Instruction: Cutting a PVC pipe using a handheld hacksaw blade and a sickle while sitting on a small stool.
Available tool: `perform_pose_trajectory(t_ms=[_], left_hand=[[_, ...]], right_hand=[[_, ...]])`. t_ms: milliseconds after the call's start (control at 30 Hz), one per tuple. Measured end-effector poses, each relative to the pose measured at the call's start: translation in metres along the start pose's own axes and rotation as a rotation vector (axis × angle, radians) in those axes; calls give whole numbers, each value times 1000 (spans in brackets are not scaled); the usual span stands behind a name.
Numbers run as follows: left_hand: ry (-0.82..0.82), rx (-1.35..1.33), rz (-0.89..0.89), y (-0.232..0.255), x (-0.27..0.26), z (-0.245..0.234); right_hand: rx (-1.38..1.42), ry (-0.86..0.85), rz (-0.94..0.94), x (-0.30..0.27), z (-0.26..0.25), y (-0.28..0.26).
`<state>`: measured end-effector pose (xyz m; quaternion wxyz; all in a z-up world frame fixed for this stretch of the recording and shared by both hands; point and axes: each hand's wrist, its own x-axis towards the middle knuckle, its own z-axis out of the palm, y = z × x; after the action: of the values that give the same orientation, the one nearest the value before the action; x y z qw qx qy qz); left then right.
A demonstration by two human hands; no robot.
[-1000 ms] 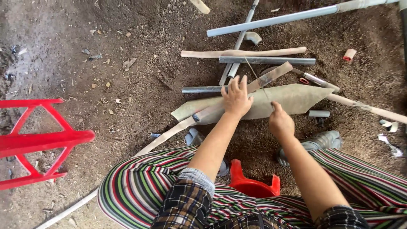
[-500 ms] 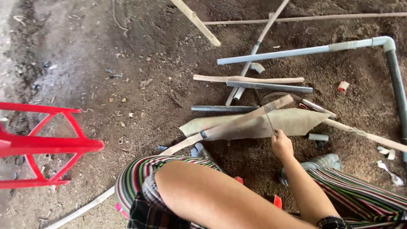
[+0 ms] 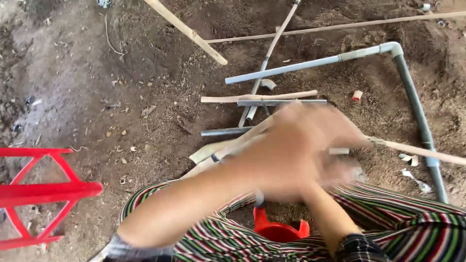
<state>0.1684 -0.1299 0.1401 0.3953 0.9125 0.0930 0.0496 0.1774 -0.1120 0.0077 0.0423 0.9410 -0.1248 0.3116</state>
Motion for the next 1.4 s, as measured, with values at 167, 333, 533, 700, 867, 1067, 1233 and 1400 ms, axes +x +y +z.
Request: perform_pose_trajectory(t_ms=[167, 333, 533, 700, 867, 1067, 1233, 1400], left_hand=[[112, 208, -499, -257, 38, 33], [-136, 94, -807, -396, 44, 119], [-109, 12, -710, -433, 51, 185], [-72, 351, -602, -478, 42, 243], [51, 468, -609, -526, 32, 320], [323, 626, -547, -553, 25, 361], [404, 646, -540, -537, 28, 356], [380, 660, -559, -538, 28, 356]], right_hand=[[748, -1428, -851, -149, 398, 23], [691, -1495, -841, -120, 365, 36], [621, -1432, -839, -94, 345, 45], [769, -1379, -567, -58, 320, 58], [416, -1295, -1034, -81, 333, 70], [351, -1065, -1250, -76, 304, 84], [304, -1097, -1293, -65, 283, 85], [304, -1119, -1309, -69, 290, 87]])
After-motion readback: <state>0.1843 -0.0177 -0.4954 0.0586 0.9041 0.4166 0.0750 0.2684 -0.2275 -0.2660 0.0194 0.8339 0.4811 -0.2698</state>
